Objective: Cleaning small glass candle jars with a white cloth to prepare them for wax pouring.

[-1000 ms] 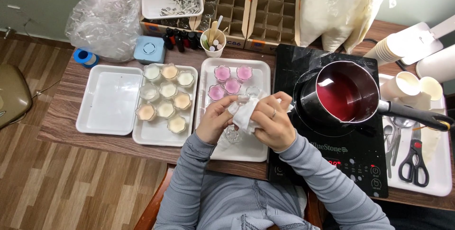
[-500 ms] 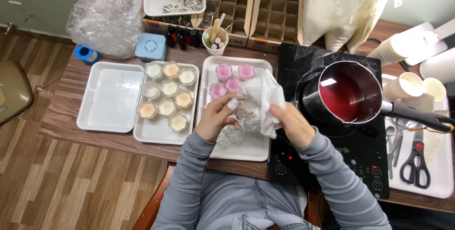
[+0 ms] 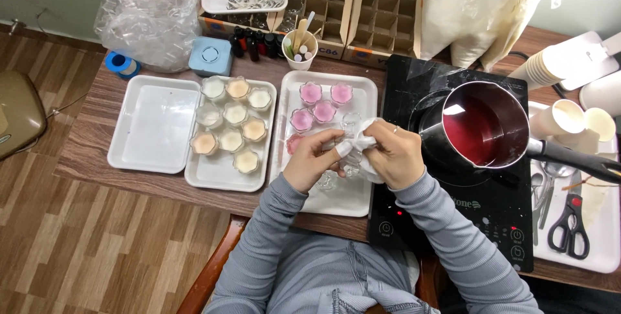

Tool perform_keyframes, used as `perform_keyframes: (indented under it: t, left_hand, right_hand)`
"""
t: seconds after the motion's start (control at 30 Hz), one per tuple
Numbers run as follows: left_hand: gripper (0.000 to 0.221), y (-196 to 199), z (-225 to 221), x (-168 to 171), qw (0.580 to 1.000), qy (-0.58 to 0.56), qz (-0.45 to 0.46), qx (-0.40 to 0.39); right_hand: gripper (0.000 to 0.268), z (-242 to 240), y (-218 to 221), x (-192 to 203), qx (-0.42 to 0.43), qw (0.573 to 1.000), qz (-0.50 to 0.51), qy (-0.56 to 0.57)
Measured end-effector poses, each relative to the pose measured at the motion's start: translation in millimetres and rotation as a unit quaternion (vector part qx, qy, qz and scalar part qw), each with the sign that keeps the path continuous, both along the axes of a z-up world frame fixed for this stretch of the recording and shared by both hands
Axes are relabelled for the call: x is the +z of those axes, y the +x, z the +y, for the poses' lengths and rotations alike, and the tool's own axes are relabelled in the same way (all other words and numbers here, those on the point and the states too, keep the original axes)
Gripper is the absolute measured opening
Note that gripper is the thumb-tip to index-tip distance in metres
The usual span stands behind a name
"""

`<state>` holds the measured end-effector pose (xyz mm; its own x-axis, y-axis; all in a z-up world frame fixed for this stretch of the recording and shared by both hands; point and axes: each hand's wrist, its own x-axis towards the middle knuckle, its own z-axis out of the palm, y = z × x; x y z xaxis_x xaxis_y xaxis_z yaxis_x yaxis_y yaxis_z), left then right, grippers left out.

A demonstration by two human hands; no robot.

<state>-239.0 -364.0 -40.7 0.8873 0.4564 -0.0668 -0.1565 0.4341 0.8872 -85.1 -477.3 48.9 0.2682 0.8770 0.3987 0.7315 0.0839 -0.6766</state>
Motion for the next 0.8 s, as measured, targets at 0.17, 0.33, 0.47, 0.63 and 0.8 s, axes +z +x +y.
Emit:
perform_keyframes:
  t: [0.17,0.33,0.47,0.63,0.8]
  left_hand:
    - [0.045,-1.1,-2.3,2.6,0.999,0.013,-0.024,0.039]
    - [0.046,-2.8,0.3,2.8,0.996,0.027,-0.055,0.069]
    - [0.038,-5.1,3.0,15.8,0.991,0.008,-0.081,0.104]
    - [0.034,-2.9,4.6,22.9,0.993,-0.028,-0.075,0.089]
    - [0.032,-2.3,12.1,7.9,0.994,0.043,-0.022,0.098]
  right_hand:
    - [0.015,-2.3,-2.3,0.6,-0.036,0.999,0.023,0.003]
    - [0.019,-8.5,8.3,2.7,-0.031,0.998,0.059,-0.006]
    - [0.022,-13.8,4.9,12.1,-0.039,0.972,0.232,0.015]
    - [0.029,-7.0,-10.6,31.7,0.079,0.994,0.025,0.066]
    - [0.028,-3.9,7.0,-3.2,0.133,0.983,-0.120,-0.029]
